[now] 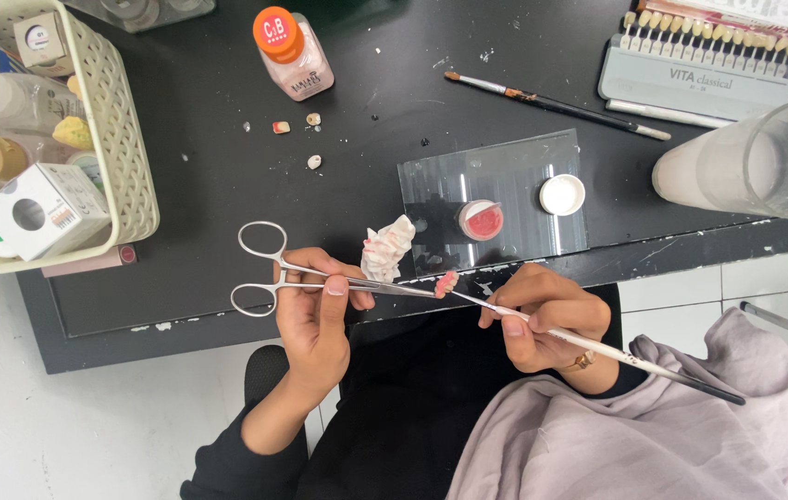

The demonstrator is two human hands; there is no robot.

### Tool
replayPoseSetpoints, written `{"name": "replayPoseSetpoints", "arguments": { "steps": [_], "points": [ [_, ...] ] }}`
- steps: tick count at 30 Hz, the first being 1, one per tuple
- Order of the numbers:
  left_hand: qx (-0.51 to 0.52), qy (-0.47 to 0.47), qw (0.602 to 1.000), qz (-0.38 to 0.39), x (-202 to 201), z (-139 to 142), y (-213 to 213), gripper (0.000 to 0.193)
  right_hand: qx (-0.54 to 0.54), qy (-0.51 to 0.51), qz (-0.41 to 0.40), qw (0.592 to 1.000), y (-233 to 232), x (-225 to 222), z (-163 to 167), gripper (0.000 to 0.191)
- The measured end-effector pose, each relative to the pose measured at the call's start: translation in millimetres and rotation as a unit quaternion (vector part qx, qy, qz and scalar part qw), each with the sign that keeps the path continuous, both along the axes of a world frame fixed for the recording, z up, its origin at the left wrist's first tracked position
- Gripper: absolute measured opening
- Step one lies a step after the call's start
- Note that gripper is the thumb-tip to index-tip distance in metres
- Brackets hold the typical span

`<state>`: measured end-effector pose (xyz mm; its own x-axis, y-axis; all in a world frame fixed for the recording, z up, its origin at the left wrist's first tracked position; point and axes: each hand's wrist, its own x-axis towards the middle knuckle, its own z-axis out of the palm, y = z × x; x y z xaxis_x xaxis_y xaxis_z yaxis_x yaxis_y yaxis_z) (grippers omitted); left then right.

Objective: The person holds a partial denture framework with locking forceps in one hand and uses a brush in the other to pick up pink acrylic powder and liquid, applying the material onto the denture teeth area. They repeatedly dip the brush into the powder dappen dish and work the material onto the prosthesis throughout the episode.

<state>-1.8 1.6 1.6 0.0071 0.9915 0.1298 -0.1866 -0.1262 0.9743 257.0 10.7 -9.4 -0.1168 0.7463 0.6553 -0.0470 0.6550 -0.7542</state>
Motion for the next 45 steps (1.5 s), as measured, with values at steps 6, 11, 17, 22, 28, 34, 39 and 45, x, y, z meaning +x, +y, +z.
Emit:
{"name": "replayPoseSetpoints", "arguments": {
  "steps": [6,11,17,22,28,34,39,45],
  "points": [
    [0.0,0.007,1.0,0.002,0.0,0.0,0.2,0.012,-0.007,-0.006,0.006,1.0,-1.5,1.8,-0.7,0.024],
    [0.0,0.008,1.0,0.0,-0.6,0.6,-0.2,0.012,0.003,0.005,0.007,1.0,-0.6,1.2,-3.7,0.023],
    [-0.003,0.007,1.0,0.001,-0.3,0.2,-0.5,0.012,-0.005,-0.002,0.012,1.0,-2.6,4.6,-4.4,0.023],
    [-0.007,0.001,1.0,0.004,0.2,0.1,-0.9,0.012,-0.005,0.025,0.017,1.0,-2.5,4.4,-6.0,0.021],
    [-0.006,0.0,1.0,0.001,0.0,0.2,-1.0,0.012,0.006,0.043,0.007,0.999,-0.1,1.5,-4.6,0.021],
    [-0.006,-0.001,1.0,0.003,-0.1,0.5,-1.2,0.013,0.003,0.018,-0.002,1.0,0.6,1.2,-0.3,0.024],
    [-0.009,-0.006,1.0,0.0,-0.3,0.3,-1.8,0.013,0.01,0.013,-0.003,1.0,2.0,0.0,-1.3,0.024],
    [-0.006,-0.009,1.0,-0.003,-0.3,0.1,-0.7,0.013,-0.005,-0.002,-0.003,1.0,0.4,1.9,-0.5,0.026]
  ]
}}
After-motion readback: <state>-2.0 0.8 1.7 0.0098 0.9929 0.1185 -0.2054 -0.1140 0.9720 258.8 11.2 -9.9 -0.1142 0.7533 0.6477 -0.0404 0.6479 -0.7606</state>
